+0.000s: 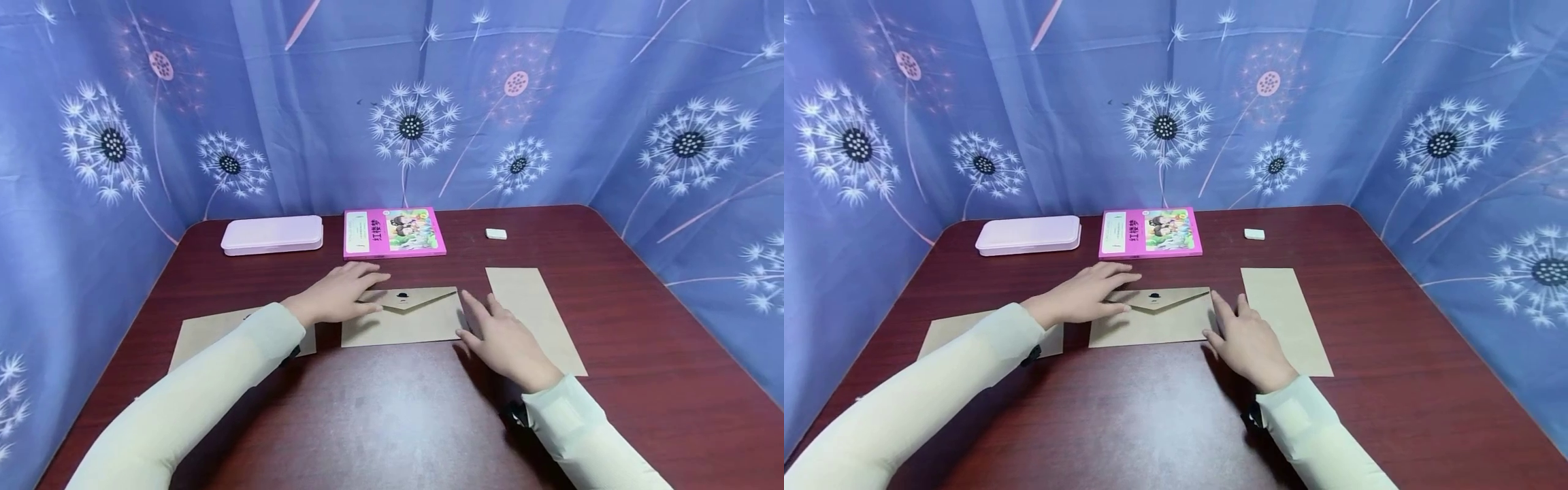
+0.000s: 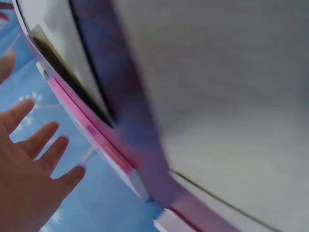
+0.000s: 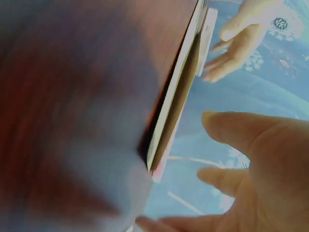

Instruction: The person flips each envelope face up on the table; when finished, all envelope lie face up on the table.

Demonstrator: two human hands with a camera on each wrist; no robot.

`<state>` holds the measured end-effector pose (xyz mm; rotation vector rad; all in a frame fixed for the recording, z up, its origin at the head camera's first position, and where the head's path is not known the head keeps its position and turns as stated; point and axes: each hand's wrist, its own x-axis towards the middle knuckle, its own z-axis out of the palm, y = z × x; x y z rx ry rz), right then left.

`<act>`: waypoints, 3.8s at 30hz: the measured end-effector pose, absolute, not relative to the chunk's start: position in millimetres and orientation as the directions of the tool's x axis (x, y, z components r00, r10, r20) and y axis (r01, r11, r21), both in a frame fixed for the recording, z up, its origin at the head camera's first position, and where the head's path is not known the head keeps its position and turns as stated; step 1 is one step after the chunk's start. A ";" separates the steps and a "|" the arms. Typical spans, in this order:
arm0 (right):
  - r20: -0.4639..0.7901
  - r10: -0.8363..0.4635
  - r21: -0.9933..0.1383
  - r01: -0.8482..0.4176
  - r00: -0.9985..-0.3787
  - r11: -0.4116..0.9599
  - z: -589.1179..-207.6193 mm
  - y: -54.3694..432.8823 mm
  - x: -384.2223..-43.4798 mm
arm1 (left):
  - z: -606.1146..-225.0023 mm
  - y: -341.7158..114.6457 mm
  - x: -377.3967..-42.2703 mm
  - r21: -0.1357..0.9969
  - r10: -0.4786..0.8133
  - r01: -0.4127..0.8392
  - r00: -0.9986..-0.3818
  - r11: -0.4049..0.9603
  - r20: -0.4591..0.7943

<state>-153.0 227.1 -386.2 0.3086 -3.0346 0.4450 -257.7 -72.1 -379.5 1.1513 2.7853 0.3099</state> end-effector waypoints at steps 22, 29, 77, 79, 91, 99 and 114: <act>-0.075 0.109 0.029 0.107 -0.991 0.994 -384.7 251.9 -139.3 | -361.3 94.8 -251.3 -0.077 0.864 0.884 -0.468 0.462 -0.186; -0.075 0.118 0.043 0.115 -0.990 0.992 -385.5 254.9 -137.4 | -362.7 124.5 -253.7 -0.077 0.845 0.879 -0.474 0.470 -0.248; 0.397 -0.146 -0.059 -0.184 -0.906 0.981 -375.6 280.8 -139.0 | -380.8 128.8 -247.1 -0.157 0.895 0.893 -0.438 0.422 -0.085; 0.427 -0.144 -0.090 -0.200 -0.893 0.976 -373.0 285.6 -140.0 | -383.2 128.5 -251.3 -0.144 0.895 0.889 -0.445 0.436 -0.037; 0.581 -0.066 -0.269 -0.268 -0.811 0.925 -349.5 311.4 -137.0 | -374.1 128.4 -264.4 0.046 0.817 0.874 -0.470 0.484 0.335; 0.553 -0.050 -0.334 -0.276 -0.832 0.901 -335.0 347.0 -130.7 | -357.4 124.4 -264.6 0.193 0.757 0.871 -0.488 0.452 0.435; 0.408 0.538 -0.841 -0.073 -0.738 0.536 -345.5 361.7 -139.3 | -371.7 129.6 -252.9 0.262 0.740 0.787 -0.615 0.558 0.272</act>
